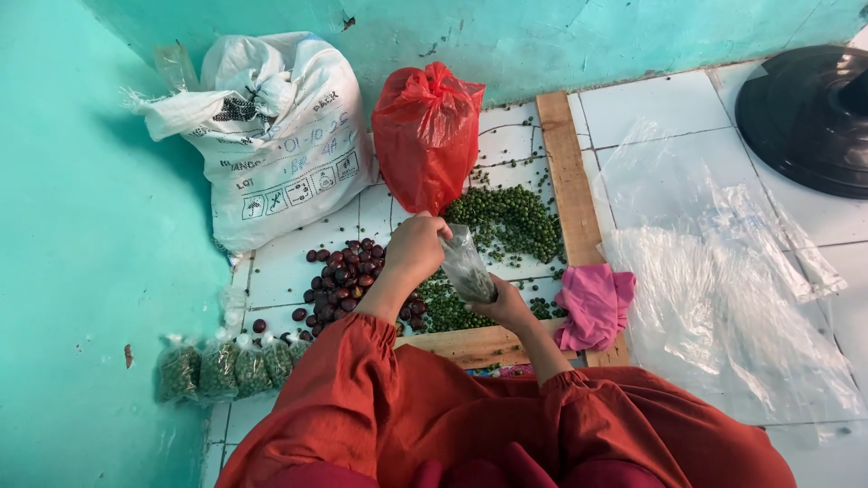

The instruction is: Manually picking up small green berries and placing them into small plastic bags for packaging.

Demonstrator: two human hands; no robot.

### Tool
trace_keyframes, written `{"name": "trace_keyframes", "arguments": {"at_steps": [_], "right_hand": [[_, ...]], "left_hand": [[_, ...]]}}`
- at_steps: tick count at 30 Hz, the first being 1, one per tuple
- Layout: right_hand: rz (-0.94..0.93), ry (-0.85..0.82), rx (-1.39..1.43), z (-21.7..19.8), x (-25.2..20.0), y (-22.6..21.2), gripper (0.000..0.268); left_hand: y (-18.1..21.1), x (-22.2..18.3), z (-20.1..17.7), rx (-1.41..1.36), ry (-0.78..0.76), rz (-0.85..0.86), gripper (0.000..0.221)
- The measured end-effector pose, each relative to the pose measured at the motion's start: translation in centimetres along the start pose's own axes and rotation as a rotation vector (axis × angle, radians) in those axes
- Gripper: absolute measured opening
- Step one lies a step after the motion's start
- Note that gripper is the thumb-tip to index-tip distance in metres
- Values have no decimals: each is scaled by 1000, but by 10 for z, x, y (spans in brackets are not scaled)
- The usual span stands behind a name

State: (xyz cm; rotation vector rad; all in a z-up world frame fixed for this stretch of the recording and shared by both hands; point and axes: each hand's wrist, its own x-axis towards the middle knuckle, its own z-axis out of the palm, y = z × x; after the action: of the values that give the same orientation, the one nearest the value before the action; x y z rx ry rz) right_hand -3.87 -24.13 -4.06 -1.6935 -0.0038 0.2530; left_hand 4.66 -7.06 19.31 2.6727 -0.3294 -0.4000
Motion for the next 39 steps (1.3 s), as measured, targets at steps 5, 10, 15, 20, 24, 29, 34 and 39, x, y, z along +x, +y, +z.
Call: {"name": "trace_keyframes", "arguments": {"at_steps": [5, 10, 15, 20, 24, 29, 34, 39], "right_hand": [[43, 64, 112, -14, 7, -2, 84], [102, 208, 155, -29, 14, 6, 83], [81, 227, 189, -28, 17, 4, 80], [105, 231, 206, -25, 15, -1, 83], [121, 240, 220, -23, 12, -17, 85], [134, 224, 222, -24, 9, -18, 87], [104, 228, 226, -23, 7, -15, 86], [90, 226, 260, -21, 1, -25, 86]], "left_hand": [[5, 7, -7, -338, 130, 24, 23], [-73, 53, 103, -477, 147, -163, 27], [-110, 49, 199, -229, -190, -274, 34], [-60, 16, 202, -29, -163, -206, 40], [-76, 17, 239, 129, -92, -131, 19], [-97, 6, 232, 39, -103, -192, 12], [-99, -1, 233, 60, -109, -174, 10], [-131, -7, 238, -397, 30, -269, 10]]}}
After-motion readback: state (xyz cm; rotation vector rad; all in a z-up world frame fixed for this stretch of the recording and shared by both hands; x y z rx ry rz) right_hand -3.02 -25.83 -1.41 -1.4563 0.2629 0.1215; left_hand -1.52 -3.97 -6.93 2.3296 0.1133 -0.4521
